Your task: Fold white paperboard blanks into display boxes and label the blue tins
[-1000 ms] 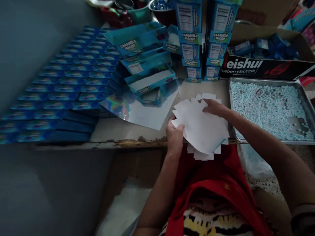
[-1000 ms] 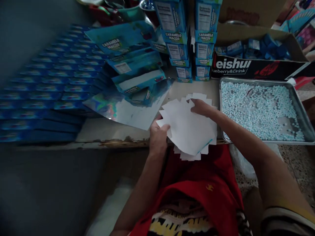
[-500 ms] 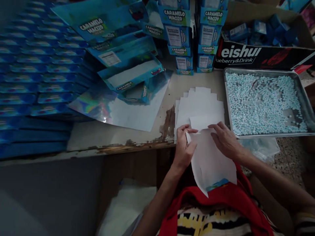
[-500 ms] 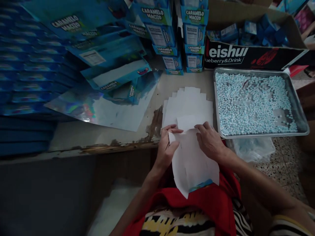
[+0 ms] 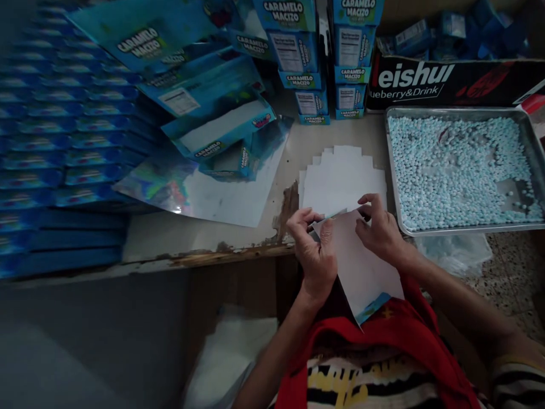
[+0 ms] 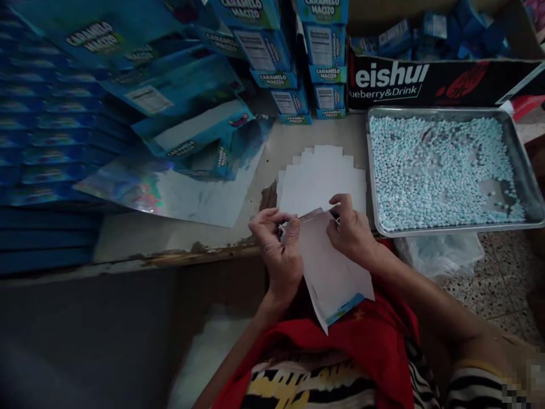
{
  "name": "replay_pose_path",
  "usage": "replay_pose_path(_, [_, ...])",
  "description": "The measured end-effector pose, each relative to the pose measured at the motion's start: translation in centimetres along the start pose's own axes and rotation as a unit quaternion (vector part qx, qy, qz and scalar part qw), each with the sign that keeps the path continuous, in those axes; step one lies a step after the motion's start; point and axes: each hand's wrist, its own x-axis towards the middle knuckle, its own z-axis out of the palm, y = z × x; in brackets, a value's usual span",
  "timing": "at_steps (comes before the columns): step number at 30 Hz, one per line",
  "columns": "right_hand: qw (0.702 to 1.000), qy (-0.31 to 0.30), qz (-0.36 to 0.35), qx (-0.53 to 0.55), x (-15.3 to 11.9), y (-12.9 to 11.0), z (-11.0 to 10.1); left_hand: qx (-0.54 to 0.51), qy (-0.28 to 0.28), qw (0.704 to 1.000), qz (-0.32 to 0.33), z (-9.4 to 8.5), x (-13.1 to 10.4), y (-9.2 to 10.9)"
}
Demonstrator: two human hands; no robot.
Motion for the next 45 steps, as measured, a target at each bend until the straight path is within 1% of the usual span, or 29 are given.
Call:
replay_pose_path(2, [0.999,-0.041,-0.034,-0.005,0.0,0.3,-0.6,0.071,-0.050,0.996,0.024,-0.5,0.0,0.3])
replay_pose_path(4, [0.994,-0.078,-0.072,-0.014,-0.1,0.5,-1.3,0.103,-0.088,0.990,0.023,-1.3,0.1,0.7])
replay_pose_path(7, [0.989,-0.104,-0.101,-0.041,-0.2,0.7,-2.0,0.050,-0.112,0.992,-0.016,-2.2,0.4,0.9])
replay_pose_path(8, [0.988,-0.111,-0.102,-0.046,-0.2,0.7,-2.2,0.037,-0.112,0.993,-0.016,-2.5,0.5,0.8])
replay_pose_path(10, [0.986,-0.138,-0.088,-0.029,-0.1,0.5,-2.8,0.050,-0.096,0.994,0.018,-2.8,0.6,0.6])
replay_pose_path(12, [0.982,-0.174,-0.067,0.014,0.5,0.0,-3.5,0.085,-0.085,0.990,0.075,-2.8,0.6,0.2])
replay_pose_path(13, [0.980,-0.189,-0.057,0.032,0.9,-0.3,-3.9,0.102,-0.091,0.986,0.097,-2.8,0.5,-0.1])
replay_pose_path(15, [0.976,-0.207,-0.048,0.038,2.1,-0.9,-4.5,0.132,-0.129,0.975,0.123,-2.6,0.4,-0.5])
replay_pose_path(17, [0.975,-0.218,-0.048,0.005,3.4,-1.7,-4.8,0.163,-0.172,0.962,0.137,-2.5,0.3,-0.7])
replay_pose_path(20, [0.964,-0.236,-0.055,-0.110,4.9,-3.2,-4.7,0.192,-0.223,0.942,0.161,-2.6,0.3,-0.7])
replay_pose_path(22, [0.950,-0.233,-0.062,-0.201,5.4,-4.4,-4.5,0.202,-0.237,0.933,0.178,-2.6,0.4,-0.6])
replay_pose_path(24, [0.933,-0.223,-0.087,-0.268,5.6,-5.6,-4.3,0.214,-0.240,0.929,0.186,-2.6,0.4,-0.7])
replay_pose_path(25, [0.924,-0.226,-0.106,-0.289,5.8,-6.1,-4.1,0.219,-0.241,0.927,0.184,-2.6,0.4,-0.8])
replay_pose_path(27, [0.901,-0.258,-0.146,-0.317,6.0,-6.7,-3.5,0.227,-0.246,0.925,0.179,-2.4,0.4,-1.1])
replay_pose_path(29, [0.878,-0.294,-0.172,-0.338,6.3,-6.9,-2.7,0.232,-0.246,0.925,0.172,-2.4,0.5,-1.2])
replay_pose_path(31, [0.861,-0.305,-0.194,-0.357,6.6,-6.7,-2.0,0.215,-0.244,0.932,0.162,-2.5,0.6,-1.1])
replay_pose_path(32, [0.856,-0.299,-0.207,-0.366,6.8,-6.5,-1.7,0.192,-0.241,0.939,0.152,-2.6,0.7,-1.0])
replay_pose_path(34, [0.848,-0.288,-0.229,-0.380,6.9,-6.1,-1.2,0.107,-0.221,0.963,0.112,-3.0,0.6,-0.5])
replay_pose_path(35, [0.846,-0.286,-0.236,-0.382,7.0,-6.0,-1.1,0.051,-0.198,0.976,0.079,-3.2,0.3,-0.3])
replay_pose_path(37, [0.846,-0.280,-0.245,-0.383,6.9,-6.0,-0.9,-0.071,-0.124,0.990,-0.004,-3.8,-0.6,-0.1])
replay_pose_path(39, [0.844,-0.282,-0.251,-0.380,6.7,-6.1,-0.5,-0.175,-0.049,0.981,-0.075,-4.5,-2.2,-0.5])
replay_pose_path(40, [0.844,-0.284,-0.254,-0.378,6.5,-6.1,-0.3,-0.208,-0.028,0.972,-0.101,-5.0,-3.1,-1.0])
replay_pose_path(41, [0.843,-0.288,-0.256,-0.374,6.3,-6.1,0.1,-0.224,-0.020,0.967,-0.119,-5.5,-3.9,-1.6])
replay_pose_path(42, [0.842,-0.295,-0.258,-0.371,6.1,-6.1,0.4,-0.221,-0.023,0.967,-0.121,-6.1,-4.7,-2.2])
replay_pose_path(43, [0.840,-0.302,-0.261,-0.368,5.9,-6.0,0.7,-0.200,-0.033,0.974,-0.104,-6.8,-5.2,-3.0])
replay_pose_path(44, [0.836,-0.308,-0.266,-0.368,5.8,-6.0,1.0,-0.163,-0.044,0.984,-0.064,-7.6,-5.4,-3.7])
replay_pose_path(45, [0.832,-0.312,-0.275,-0.368,5.9,-6.0,1.3,-0.116,-0.054,0.992,0.002,-8.4,-5.3,-4.3])
